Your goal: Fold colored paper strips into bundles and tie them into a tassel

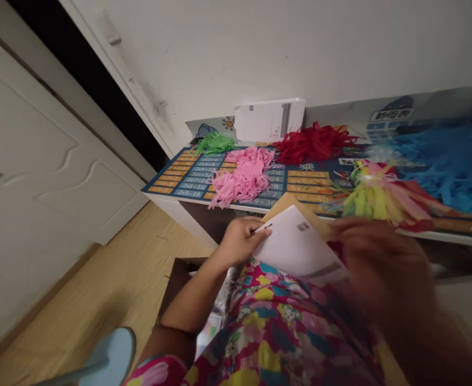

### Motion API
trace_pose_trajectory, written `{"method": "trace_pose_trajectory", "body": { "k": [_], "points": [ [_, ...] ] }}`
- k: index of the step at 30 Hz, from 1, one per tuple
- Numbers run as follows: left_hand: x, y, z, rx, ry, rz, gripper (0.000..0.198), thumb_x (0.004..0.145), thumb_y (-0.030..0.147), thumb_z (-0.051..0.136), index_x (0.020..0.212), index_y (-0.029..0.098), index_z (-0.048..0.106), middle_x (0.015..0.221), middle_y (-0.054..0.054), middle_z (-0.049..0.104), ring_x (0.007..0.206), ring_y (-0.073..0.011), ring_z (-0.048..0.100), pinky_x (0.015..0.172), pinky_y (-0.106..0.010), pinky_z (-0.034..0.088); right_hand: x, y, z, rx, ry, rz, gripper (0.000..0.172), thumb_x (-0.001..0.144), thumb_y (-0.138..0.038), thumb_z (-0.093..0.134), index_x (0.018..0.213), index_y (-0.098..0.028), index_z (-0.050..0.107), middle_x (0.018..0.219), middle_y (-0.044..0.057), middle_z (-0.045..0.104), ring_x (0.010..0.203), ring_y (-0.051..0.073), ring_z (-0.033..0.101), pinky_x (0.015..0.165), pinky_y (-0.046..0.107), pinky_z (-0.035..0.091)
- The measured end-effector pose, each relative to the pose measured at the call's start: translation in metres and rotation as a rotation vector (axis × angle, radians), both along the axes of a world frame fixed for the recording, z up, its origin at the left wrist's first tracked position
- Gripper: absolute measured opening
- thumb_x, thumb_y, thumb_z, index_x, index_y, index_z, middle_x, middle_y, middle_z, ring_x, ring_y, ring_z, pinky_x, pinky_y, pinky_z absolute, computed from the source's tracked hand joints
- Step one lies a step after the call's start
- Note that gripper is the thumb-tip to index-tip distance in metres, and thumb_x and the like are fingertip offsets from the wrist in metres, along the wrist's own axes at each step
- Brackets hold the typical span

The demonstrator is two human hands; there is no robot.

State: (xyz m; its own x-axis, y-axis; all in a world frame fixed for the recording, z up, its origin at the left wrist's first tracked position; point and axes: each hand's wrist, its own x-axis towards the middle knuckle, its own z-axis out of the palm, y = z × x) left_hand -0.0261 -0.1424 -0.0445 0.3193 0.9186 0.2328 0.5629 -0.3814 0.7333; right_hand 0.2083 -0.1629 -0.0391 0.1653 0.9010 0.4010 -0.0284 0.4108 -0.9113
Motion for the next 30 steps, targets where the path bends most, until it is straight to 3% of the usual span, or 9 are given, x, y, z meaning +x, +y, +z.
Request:
{"method": "trace_pose_trajectory", "body": {
  "k": [3, 5, 8, 23, 30],
  "points": [
    [0.012, -0.002, -0.016, 0.042, -0.024, 0.12, 0.033, 0.092, 0.032, 0.059, 0.064, 0.016, 0.067, 0.071, -0.003, 0.067, 0.068, -0.0158, 0.061, 0.063, -0.025, 0.043, -0.032, -0.015, -0.036, -0.347, 0.135, 0.124, 0.018, 0.07, -0.038, 0.079, 0.069, -0.02, 0.073, 0.06, 0.002, 0.064, 0.051, 0.015, 0.054, 0.046, 0.027, 0.042],
    [0.022, -0.004, -0.024, 0.045, -0.043, 0.159, 0.033, 0.091, 0.032, 0.059, 0.064, 0.016, 0.067, 0.069, -0.003, 0.068, 0.068, -0.0169, 0.062, 0.064, -0.026, 0.045, -0.049, -0.01, -0.055, -0.51, 0.282, 0.148, 0.028, 0.066, -0.044, 0.08, 0.07, -0.018, 0.071, 0.05, -0.002, 0.055, 0.043, 0.01, 0.042, 0.041, 0.024, 0.031],
    [0.033, -0.006, -0.029, 0.02, -0.053, 0.195, 0.032, 0.091, 0.032, 0.06, 0.065, 0.017, 0.068, 0.07, -0.003, 0.069, 0.071, -0.0181, 0.063, 0.067, -0.027, 0.046, -0.059, 0.0, -0.071, -0.539, 0.39, 0.126, 0.032, 0.062, -0.045, 0.083, 0.071, -0.017, 0.07, 0.048, -0.004, 0.051, 0.044, 0.009, 0.04, 0.042, 0.023, 0.03],
    [0.048, -0.009, -0.031, -0.034, -0.097, 0.204, 0.027, 0.091, 0.03, 0.061, 0.069, 0.018, 0.069, 0.077, -0.003, 0.073, 0.077, -0.0189, 0.065, 0.071, -0.028, 0.049, -0.062, -0.002, -0.084, -0.485, 0.327, -0.088, 0.029, 0.071, -0.046, 0.079, 0.076, -0.018, 0.073, 0.061, 0.0, 0.064, 0.048, 0.011, 0.046, 0.045, 0.024, 0.037],
    [0.051, -0.011, -0.031, -0.034, -0.091, 0.197, 0.029, 0.092, 0.031, 0.06, 0.068, 0.018, 0.069, 0.076, -0.003, 0.072, 0.075, -0.0187, 0.064, 0.07, -0.028, 0.049, -0.064, -0.004, -0.08, -0.48, 0.31, -0.122, 0.028, 0.072, -0.045, 0.077, 0.075, -0.019, 0.071, 0.063, 0.0, 0.065, 0.047, 0.011, 0.049, 0.044, 0.024, 0.04]
  ]
}}
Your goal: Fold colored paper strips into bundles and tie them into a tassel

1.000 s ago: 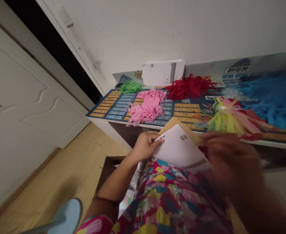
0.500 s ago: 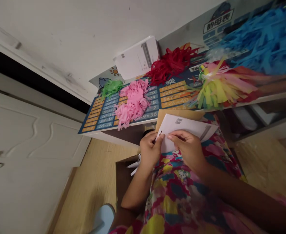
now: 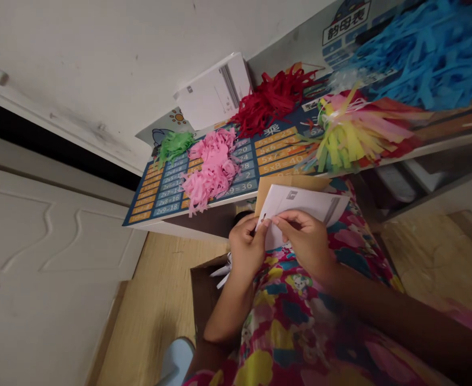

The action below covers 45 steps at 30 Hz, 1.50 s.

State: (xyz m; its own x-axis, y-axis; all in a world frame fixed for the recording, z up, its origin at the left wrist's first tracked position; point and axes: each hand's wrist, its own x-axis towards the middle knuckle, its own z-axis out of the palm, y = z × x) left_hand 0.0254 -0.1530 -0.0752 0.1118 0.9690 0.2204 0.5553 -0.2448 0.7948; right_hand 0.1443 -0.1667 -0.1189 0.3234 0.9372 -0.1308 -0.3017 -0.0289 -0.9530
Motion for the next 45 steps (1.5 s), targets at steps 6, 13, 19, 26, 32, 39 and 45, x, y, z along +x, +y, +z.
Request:
{"method": "trace_pose_trajectory", "body": {
  "k": [6, 13, 19, 26, 32, 39, 45],
  "points": [
    [0.001, -0.002, 0.002, 0.002, -0.016, -0.014, 0.027, 0.093, 0.031, 0.058, 0.072, 0.018, 0.071, 0.081, -0.003, 0.073, 0.081, -0.0195, 0.065, 0.075, -0.029, 0.049, 0.003, 0.0, 0.005, 0.006, -0.047, -0.001, 0.028, 0.073, -0.046, 0.075, 0.075, -0.019, 0.069, 0.062, 0.0, 0.064, 0.047, 0.012, 0.05, 0.044, 0.025, 0.04],
    [0.003, -0.004, -0.001, 0.03, 0.0, 0.012, 0.023, 0.089, 0.033, 0.065, 0.073, 0.019, 0.073, 0.079, -0.003, 0.073, 0.078, -0.0189, 0.065, 0.074, -0.029, 0.05, 0.003, 0.001, -0.003, 0.061, -0.155, 0.024, 0.028, 0.08, -0.047, 0.069, 0.077, -0.02, 0.068, 0.061, 0.0, 0.063, 0.051, 0.013, 0.052, 0.05, 0.026, 0.041],
    [-0.011, -0.005, 0.0, 0.07, 0.025, 0.054, 0.028, 0.091, 0.035, 0.063, 0.07, 0.018, 0.071, 0.079, -0.004, 0.073, 0.077, -0.0185, 0.067, 0.071, -0.027, 0.05, 0.046, 0.007, -0.034, 0.059, -0.66, -0.189, 0.043, 0.07, -0.057, 0.076, 0.067, -0.023, 0.05, 0.058, -0.004, 0.051, 0.054, 0.015, 0.048, 0.054, 0.029, 0.04],
    [-0.014, 0.003, 0.006, 0.138, 0.16, -0.201, 0.022, 0.089, 0.034, 0.067, 0.075, 0.018, 0.073, 0.079, -0.005, 0.074, 0.075, -0.0183, 0.068, 0.069, -0.026, 0.052, 0.083, 0.008, -0.003, 0.475, -0.996, -0.007, 0.032, 0.08, -0.046, 0.073, 0.095, -0.021, 0.062, 0.09, 0.006, 0.068, 0.085, 0.025, 0.064, 0.079, 0.04, 0.048],
    [-0.025, 0.003, 0.022, 0.266, 0.315, -0.433, 0.024, 0.095, 0.036, 0.06, 0.081, 0.019, 0.071, 0.084, -0.005, 0.075, 0.075, -0.0173, 0.071, 0.068, -0.024, 0.051, 0.103, -0.002, 0.02, 0.571, -0.969, 0.066, 0.033, 0.084, -0.046, 0.068, 0.107, -0.022, 0.063, 0.095, 0.007, 0.067, 0.086, 0.025, 0.064, 0.079, 0.038, 0.051],
    [-0.032, 0.004, 0.049, 0.339, 0.311, -0.561, 0.021, 0.094, 0.037, 0.061, 0.083, 0.022, 0.069, 0.081, -0.002, 0.075, 0.069, -0.0144, 0.07, 0.062, -0.02, 0.051, 0.12, 0.001, 0.055, 0.415, -0.875, 0.617, 0.039, 0.094, -0.05, 0.054, 0.074, -0.02, 0.069, 0.067, -0.001, 0.063, 0.063, 0.015, 0.054, 0.059, 0.025, 0.043],
    [-0.045, 0.014, 0.051, 0.633, 0.412, -0.491, 0.014, 0.092, 0.026, 0.061, 0.084, 0.023, 0.072, 0.151, -0.01, 0.051, 0.137, -0.031, 0.051, 0.108, -0.043, 0.045, 0.171, 0.054, 0.081, 0.202, -0.644, 0.217, 0.036, 0.075, -0.05, 0.069, 0.062, -0.018, 0.059, 0.058, -0.002, 0.057, 0.055, 0.013, 0.051, 0.051, 0.023, 0.041]
  ]
}}
